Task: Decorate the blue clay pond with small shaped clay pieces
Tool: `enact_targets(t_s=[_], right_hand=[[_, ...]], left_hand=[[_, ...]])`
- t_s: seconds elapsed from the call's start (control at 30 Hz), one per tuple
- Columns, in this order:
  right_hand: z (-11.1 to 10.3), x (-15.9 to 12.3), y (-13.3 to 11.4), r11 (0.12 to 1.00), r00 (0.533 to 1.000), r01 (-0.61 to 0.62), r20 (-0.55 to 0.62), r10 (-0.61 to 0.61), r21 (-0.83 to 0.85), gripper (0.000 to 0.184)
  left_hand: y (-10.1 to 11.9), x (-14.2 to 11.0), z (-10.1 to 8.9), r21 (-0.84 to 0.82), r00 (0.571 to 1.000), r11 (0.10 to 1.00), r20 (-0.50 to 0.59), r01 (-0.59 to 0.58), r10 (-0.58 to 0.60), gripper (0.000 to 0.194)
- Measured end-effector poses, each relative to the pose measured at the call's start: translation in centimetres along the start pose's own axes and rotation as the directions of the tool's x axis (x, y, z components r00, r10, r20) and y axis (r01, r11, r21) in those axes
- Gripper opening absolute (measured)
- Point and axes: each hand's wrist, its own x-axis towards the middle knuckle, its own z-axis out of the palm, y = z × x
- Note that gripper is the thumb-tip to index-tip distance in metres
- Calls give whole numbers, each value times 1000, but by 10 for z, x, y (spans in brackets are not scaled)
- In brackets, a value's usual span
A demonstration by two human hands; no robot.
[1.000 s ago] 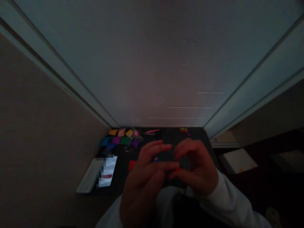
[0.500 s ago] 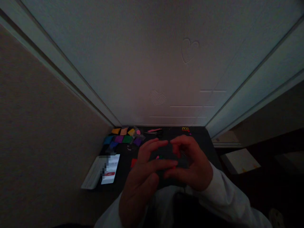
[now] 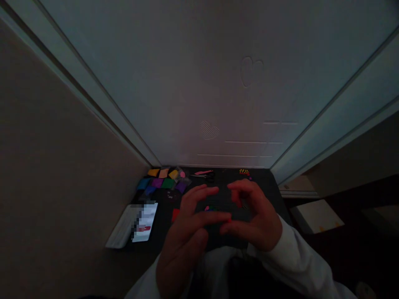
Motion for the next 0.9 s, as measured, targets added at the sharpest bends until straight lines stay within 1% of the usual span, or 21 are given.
enact_targets(t_s=[0.1, 0.27, 0.53, 0.63, 0.77, 0.9], right_hand=[[-2, -1, 3, 1000, 1000, 6, -15, -6, 5, 62], [-2, -2, 4, 1000, 1000, 2, -12, -2, 24, 60], [2, 1, 4, 1000, 1000, 1, 31, -1, 13, 60], [1, 0, 4, 1000, 999, 7, 36, -7, -9, 61], [0, 0, 3, 999, 1000, 11, 29, -10, -36, 61], [1, 1, 3, 997, 1000, 20, 26, -18, -69, 63]], left_hand=[[-1, -1, 0, -2, 1000, 1000, -2, 2, -2, 37], [2, -1, -2, -64, 1000, 998, 4, 30, -30, 36], [13, 0, -2, -80, 994, 992, 65, 97, -92, 38], [11, 0, 1, -124, 994, 988, 59, 94, -87, 37], [4, -1, 6, -186, 993, 976, 66, 113, -102, 34], [-3, -1, 10, -239, 995, 967, 66, 90, -76, 34]])
